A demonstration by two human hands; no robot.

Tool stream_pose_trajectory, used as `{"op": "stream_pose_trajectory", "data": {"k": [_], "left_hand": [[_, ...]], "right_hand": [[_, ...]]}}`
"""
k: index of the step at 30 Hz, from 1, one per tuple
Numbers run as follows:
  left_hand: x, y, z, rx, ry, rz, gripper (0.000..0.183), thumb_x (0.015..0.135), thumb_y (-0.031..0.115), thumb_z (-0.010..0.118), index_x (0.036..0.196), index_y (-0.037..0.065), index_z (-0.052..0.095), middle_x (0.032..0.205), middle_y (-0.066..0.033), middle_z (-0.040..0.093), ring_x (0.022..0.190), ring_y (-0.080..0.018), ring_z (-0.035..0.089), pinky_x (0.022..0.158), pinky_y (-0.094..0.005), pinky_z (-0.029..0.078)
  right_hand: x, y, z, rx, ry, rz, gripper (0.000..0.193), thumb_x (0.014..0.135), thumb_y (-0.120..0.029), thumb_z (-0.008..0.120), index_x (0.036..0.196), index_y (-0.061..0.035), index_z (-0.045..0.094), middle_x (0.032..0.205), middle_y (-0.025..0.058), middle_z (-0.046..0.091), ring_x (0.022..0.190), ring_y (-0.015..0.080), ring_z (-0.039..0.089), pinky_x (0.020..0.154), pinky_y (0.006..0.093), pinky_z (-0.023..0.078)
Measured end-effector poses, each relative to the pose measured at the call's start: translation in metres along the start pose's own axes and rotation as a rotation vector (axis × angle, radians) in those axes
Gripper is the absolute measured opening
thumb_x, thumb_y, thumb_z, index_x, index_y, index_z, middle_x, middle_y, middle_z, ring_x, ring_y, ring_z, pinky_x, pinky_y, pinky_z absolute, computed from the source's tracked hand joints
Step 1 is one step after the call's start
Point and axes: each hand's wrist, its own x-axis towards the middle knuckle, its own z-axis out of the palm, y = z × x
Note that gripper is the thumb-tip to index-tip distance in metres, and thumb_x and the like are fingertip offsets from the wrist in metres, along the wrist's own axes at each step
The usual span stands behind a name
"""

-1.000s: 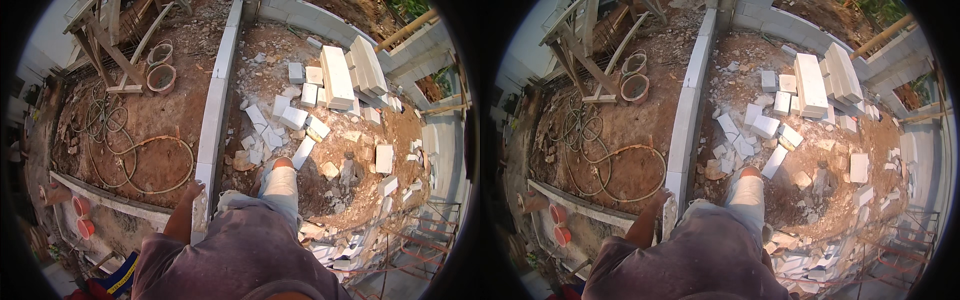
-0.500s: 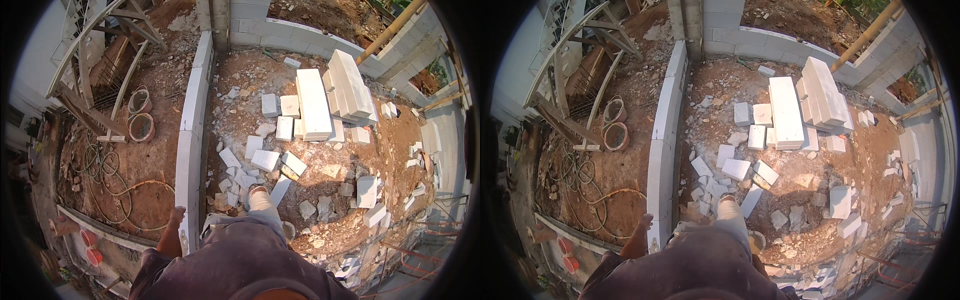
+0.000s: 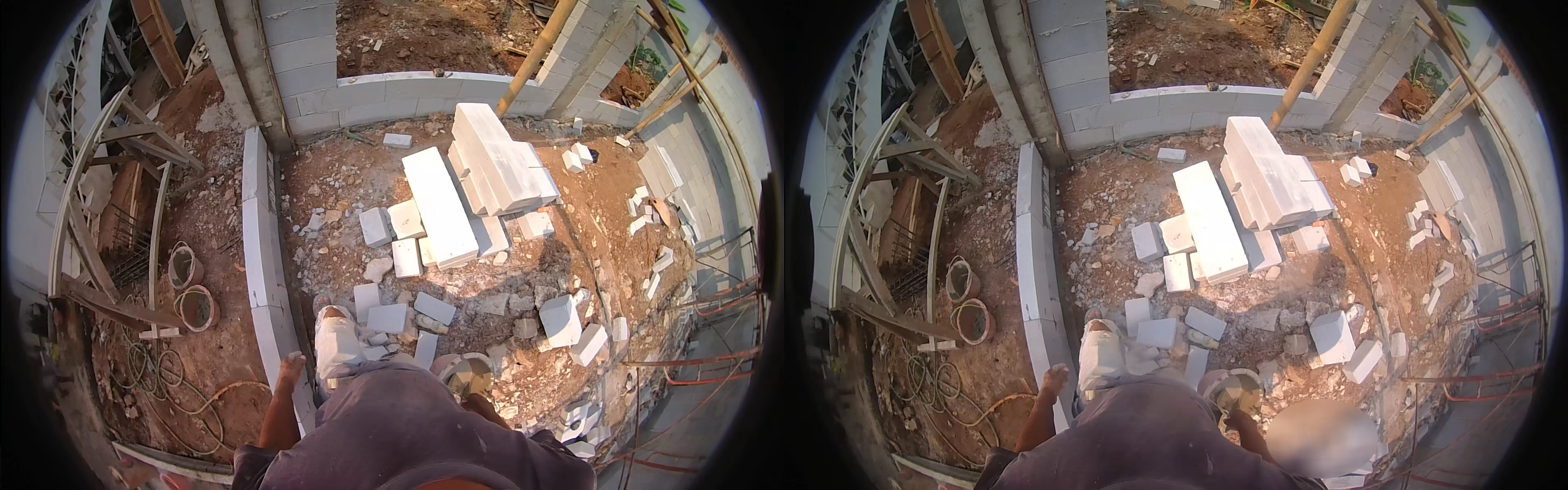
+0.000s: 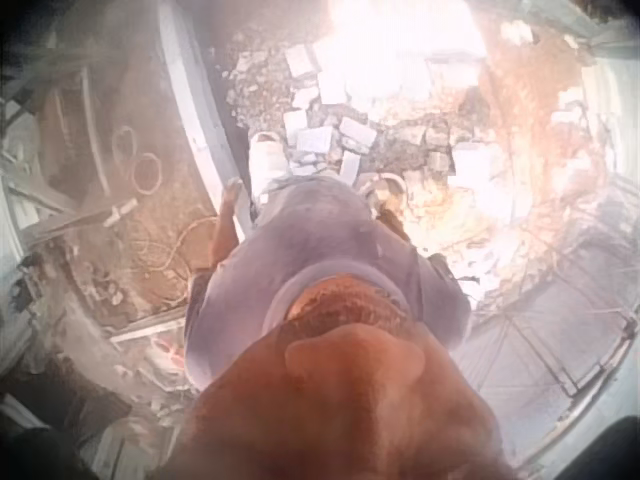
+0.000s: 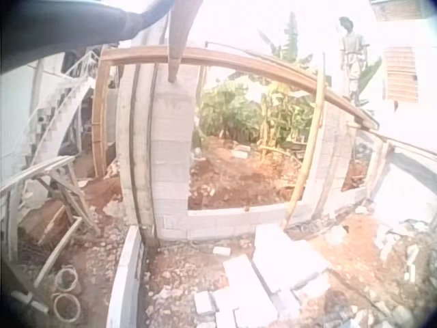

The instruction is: The person picks up white rectangular tiles and places them along a concrete edge. They use a trowel to scoop mortar from a bucket and apply it to the tiles and the edge before setting them in place.

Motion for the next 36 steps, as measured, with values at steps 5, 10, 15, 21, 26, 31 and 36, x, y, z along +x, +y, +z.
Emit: {"op": "stream_pose_trajectory", "data": {"k": [5, 10, 15, 21, 26, 31, 36], "left_hand": [[0.087, -0.087, -0.037, 0.114, -0.226, -0.27, 0.022, 0.095, 0.029, 0.059, 0.098, 0.008, 0.066, 0.084, -0.0049, 0.063, 0.076, -0.0215, 0.064, 0.064, -0.0428, 0.052], [0.249, 0.013, -0.046, 0.191, -0.28, -0.348, 0.024, 0.097, 0.03, 0.058, 0.106, 0.009, 0.064, 0.085, -0.0052, 0.063, 0.077, -0.0234, 0.065, 0.062, -0.0441, 0.053], [0.412, 0.156, -0.104, 0.089, -0.139, -0.227, 0.029, 0.098, 0.03, 0.058, 0.116, 0.009, 0.062, 0.086, -0.004, 0.063, 0.078, -0.0231, 0.065, 0.062, -0.0432, 0.052], [0.522, 0.239, -0.199, -0.215, 0.181, 0.078, 0.037, 0.099, 0.031, 0.059, 0.129, 0.009, 0.06, 0.087, -0.0025, 0.063, 0.079, -0.0226, 0.065, 0.062, -0.042, 0.051], [0.519, 0.299, -0.2, -0.228, 0.032, 0.292, 0.055, 0.097, 0.029, 0.06, 0.147, 0.013, 0.046, 0.13, -0.0116, 0.059, 0.102, -0.0289, 0.065, 0.083, -0.0468, 0.05], [0.46, 0.359, -0.158, -0.334, 0.01, 0.415, 0.074, 0.093, 0.036, 0.073, 0.15, 0.001, 0.039, 0.123, -0.0129, 0.062, 0.104, -0.0195, 0.06, 0.089, -0.0347, 0.05], [0.437, 0.411, -0.117, -0.335, -0.045, 0.333, 0.086, 0.088, 0.039, 0.077, 0.154, 0.004, 0.034, 0.14, -0.0225, 0.054, 0.126, -0.0296, 0.055, 0.106, -0.0409, 0.044]], "right_hand": [[-0.027, -0.08, -0.102, 0.009, 0.151, 0.173, 0.045, 0.085, -0.05, 0.068, 0.112, -0.0141, 0.074, 0.115, 0.0124, 0.072, 0.111, 0.0327, 0.068, 0.09, 0.0488, 0.052], [-0.021, -0.137, -0.218, -0.044, 0.053, 0.188, 0.052, 0.085, -0.055, 0.067, 0.117, -0.015, 0.073, 0.125, 0.0108, 0.069, 0.118, 0.0317, 0.065, 0.094, 0.0483, 0.05], [0.004, -0.225, -0.32, 0.032, 0.12, 0.228, 0.053, 0.082, -0.054, 0.071, 0.115, -0.0122, 0.074, 0.121, 0.0111, 0.071, 0.112, 0.03, 0.067, 0.092, 0.0449, 0.052], [0.028, -0.304, -0.419, 0.045, 0.216, 0.203, 0.055, 0.078, -0.052, 0.076, 0.112, -0.0089, 0.074, 0.115, 0.0115, 0.073, 0.104, 0.028, 0.07, 0.088, 0.041, 0.054], [0.081, -0.37, -0.523, 0.017, 0.199, 0.04, 0.06, 0.085, -0.055, 0.066, 0.118, -0.0051, 0.071, 0.112, 0.016, 0.073, 0.101, 0.0341, 0.07, 0.087, 0.044, 0.054], [0.06, -0.546, -0.651, -0.273, 0.336, -0.263, 0.05, 0.086, -0.052, 0.065, 0.108, -0.0092, 0.075, 0.104, 0.0105, 0.075, 0.096, 0.0303, 0.072, 0.085, 0.0431, 0.055], [0.085, -0.674, -0.733, -0.591, 0.4, -0.391, 0.059, 0.089, -0.059, 0.06, 0.117, -0.0083, 0.072, 0.12, 0.0223, 0.068, 0.112, 0.0379, 0.064, 0.096, 0.0448, 0.05]]}}
